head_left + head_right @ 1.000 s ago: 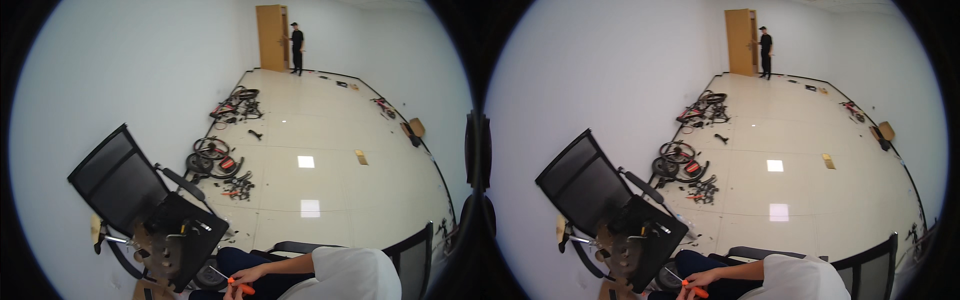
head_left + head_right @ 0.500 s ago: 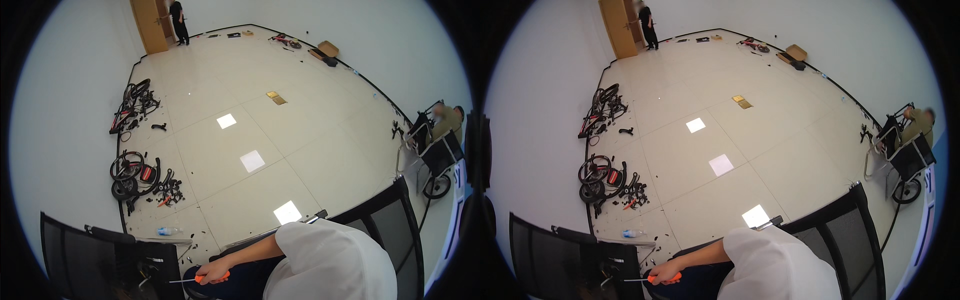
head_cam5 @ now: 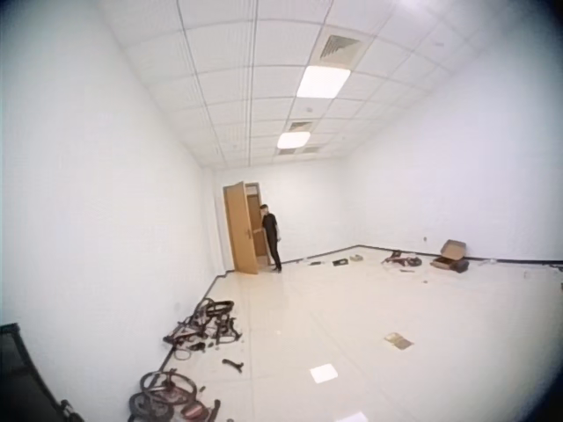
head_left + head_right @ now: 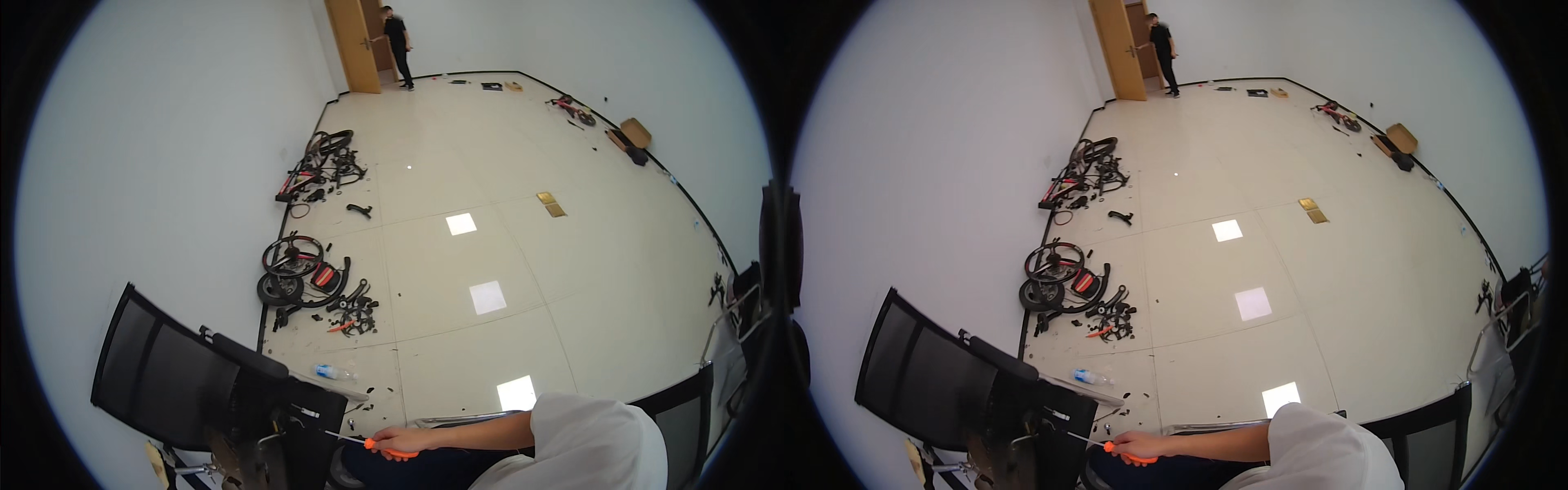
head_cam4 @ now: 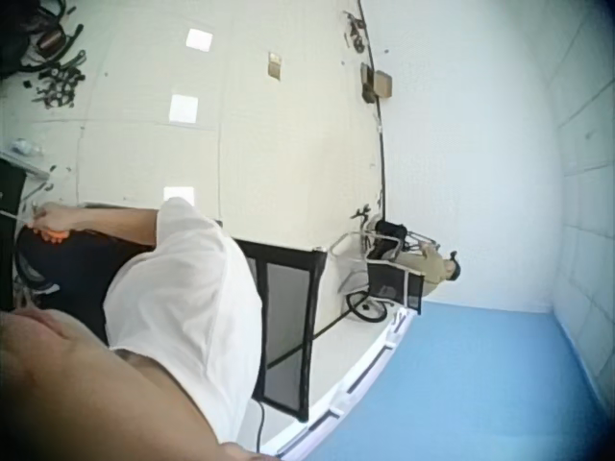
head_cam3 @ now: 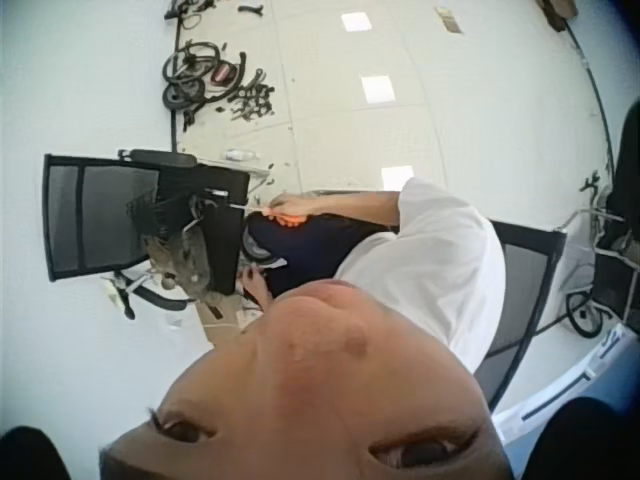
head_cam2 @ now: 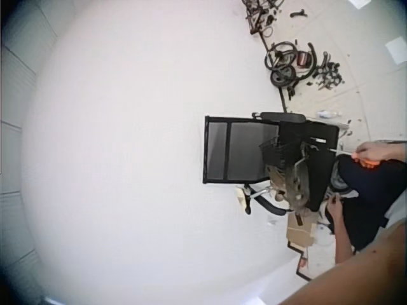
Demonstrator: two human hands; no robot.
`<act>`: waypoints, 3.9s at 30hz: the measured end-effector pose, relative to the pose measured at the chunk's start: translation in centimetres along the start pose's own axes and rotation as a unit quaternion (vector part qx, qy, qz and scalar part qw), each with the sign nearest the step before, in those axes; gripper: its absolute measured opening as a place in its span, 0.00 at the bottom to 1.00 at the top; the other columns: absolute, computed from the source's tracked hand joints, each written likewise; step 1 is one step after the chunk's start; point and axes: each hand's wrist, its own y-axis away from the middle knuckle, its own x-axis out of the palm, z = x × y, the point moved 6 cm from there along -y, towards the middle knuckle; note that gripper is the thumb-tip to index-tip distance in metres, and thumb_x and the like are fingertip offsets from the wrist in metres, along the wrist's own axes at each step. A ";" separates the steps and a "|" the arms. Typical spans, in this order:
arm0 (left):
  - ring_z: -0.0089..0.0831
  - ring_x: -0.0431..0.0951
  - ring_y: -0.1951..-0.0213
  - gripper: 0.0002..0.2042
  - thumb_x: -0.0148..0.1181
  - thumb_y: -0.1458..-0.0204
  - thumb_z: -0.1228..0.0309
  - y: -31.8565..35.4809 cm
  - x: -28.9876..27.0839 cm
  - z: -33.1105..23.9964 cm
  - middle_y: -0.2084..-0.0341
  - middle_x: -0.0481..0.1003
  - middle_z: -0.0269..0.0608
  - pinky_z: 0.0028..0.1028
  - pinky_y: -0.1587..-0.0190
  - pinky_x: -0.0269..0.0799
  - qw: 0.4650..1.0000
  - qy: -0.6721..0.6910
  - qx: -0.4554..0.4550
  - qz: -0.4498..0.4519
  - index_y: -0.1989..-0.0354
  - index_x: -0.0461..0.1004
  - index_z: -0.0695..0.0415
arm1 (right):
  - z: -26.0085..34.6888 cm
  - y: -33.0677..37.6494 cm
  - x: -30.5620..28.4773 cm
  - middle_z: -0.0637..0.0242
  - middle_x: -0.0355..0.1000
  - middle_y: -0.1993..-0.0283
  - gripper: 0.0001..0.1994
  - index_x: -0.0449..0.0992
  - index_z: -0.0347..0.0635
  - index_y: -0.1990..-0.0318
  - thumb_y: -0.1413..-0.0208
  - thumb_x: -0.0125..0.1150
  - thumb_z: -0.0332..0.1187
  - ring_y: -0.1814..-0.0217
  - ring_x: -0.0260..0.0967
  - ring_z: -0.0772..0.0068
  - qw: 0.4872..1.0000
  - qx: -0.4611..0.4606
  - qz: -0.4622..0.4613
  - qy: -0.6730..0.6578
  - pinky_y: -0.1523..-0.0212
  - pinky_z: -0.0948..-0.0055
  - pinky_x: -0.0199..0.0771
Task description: The person sits on a chair and uses an orange screwdriver to tighten screws on a black bicycle basket. They rotate the basket to access different sides and continue fastening the metal bracket to the basket frame.
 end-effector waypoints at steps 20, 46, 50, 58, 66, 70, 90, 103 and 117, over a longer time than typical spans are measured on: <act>0.33 0.78 0.69 0.10 0.55 0.39 0.69 6.0 -4.8 -2.9 0.68 0.76 0.46 0.29 0.68 0.77 0.913 0.403 -0.043 -0.041 0.58 0.71 0.65 | -4.5 -5.9 10.3 0.69 0.76 0.71 0.14 0.75 0.36 0.58 0.44 0.63 0.38 0.72 0.69 0.83 0.957 0.016 0.221 0.186 0.75 0.82 0.65; 0.30 0.78 0.69 0.11 0.60 0.41 0.69 5.1 -9.2 -0.1 0.70 0.77 0.43 0.27 0.68 0.76 0.922 0.384 -0.030 -0.027 0.58 0.76 0.66 | -1.7 -5.4 9.5 0.70 0.75 0.71 0.13 0.78 0.38 0.59 0.47 0.64 0.38 0.74 0.69 0.82 0.965 0.048 0.233 0.107 0.78 0.81 0.65; 0.30 0.78 0.70 0.11 0.59 0.41 0.70 5.5 -8.9 -1.4 0.70 0.78 0.43 0.28 0.66 0.76 0.928 0.373 -0.015 -0.011 0.58 0.75 0.66 | -3.1 -6.5 9.3 0.70 0.75 0.72 0.13 0.77 0.39 0.59 0.47 0.64 0.38 0.76 0.68 0.82 0.970 0.019 0.230 0.078 0.79 0.82 0.64; 0.29 0.77 0.67 0.10 0.58 0.40 0.71 6.1 -8.1 -3.2 0.70 0.76 0.41 0.29 0.65 0.75 0.922 0.388 -0.002 0.020 0.57 0.74 0.65 | -2.8 -5.0 10.3 0.72 0.75 0.68 0.14 0.76 0.39 0.55 0.42 0.60 0.39 0.70 0.70 0.83 0.953 0.066 0.246 0.165 0.77 0.81 0.67; 0.23 0.70 0.74 0.08 0.58 0.40 0.70 5.5 -9.2 -0.8 0.75 0.74 0.37 0.24 0.71 0.69 0.908 0.410 -0.009 -0.080 0.65 0.75 0.64 | -2.5 -5.3 10.0 0.68 0.73 0.66 0.18 0.70 0.38 0.50 0.44 0.61 0.38 0.72 0.68 0.81 0.948 0.004 0.234 0.218 0.76 0.79 0.70; 0.23 0.70 0.75 0.09 0.58 0.41 0.70 5.2 -9.5 1.0 0.77 0.73 0.37 0.24 0.73 0.69 0.906 0.406 -0.049 -0.106 0.68 0.74 0.64 | -2.0 -5.2 9.7 0.66 0.73 0.67 0.20 0.69 0.37 0.50 0.45 0.62 0.39 0.73 0.71 0.78 0.958 -0.025 0.204 0.198 0.77 0.79 0.71; 0.22 0.76 0.72 0.10 0.62 0.45 0.75 5.1 -9.2 -0.1 0.71 0.79 0.39 0.21 0.69 0.72 0.933 0.356 -0.025 -0.052 0.56 0.78 0.65 | 0.0 -5.6 7.9 0.72 0.63 0.83 0.32 0.74 0.38 0.70 0.39 0.45 0.63 0.83 0.64 0.81 0.988 0.024 0.066 0.135 0.83 0.81 0.63; 0.27 0.78 0.67 0.11 0.63 0.45 0.73 5.4 -9.0 -0.5 0.67 0.80 0.43 0.24 0.63 0.75 0.956 0.291 -0.009 0.043 0.56 0.78 0.67 | -0.5 -6.5 6.8 0.65 0.72 0.66 0.19 0.64 0.38 0.51 0.44 0.60 0.38 0.75 0.72 0.77 0.991 -0.066 0.008 0.113 0.80 0.78 0.71; 0.25 0.77 0.69 0.11 0.63 0.45 0.73 5.3 -9.1 0.2 0.70 0.79 0.41 0.23 0.65 0.75 0.955 0.295 -0.014 0.039 0.56 0.78 0.66 | 1.6 -5.3 7.8 0.67 0.75 0.67 0.17 0.71 0.38 0.54 0.44 0.66 0.39 0.71 0.73 0.81 0.985 -0.096 0.042 0.139 0.76 0.81 0.73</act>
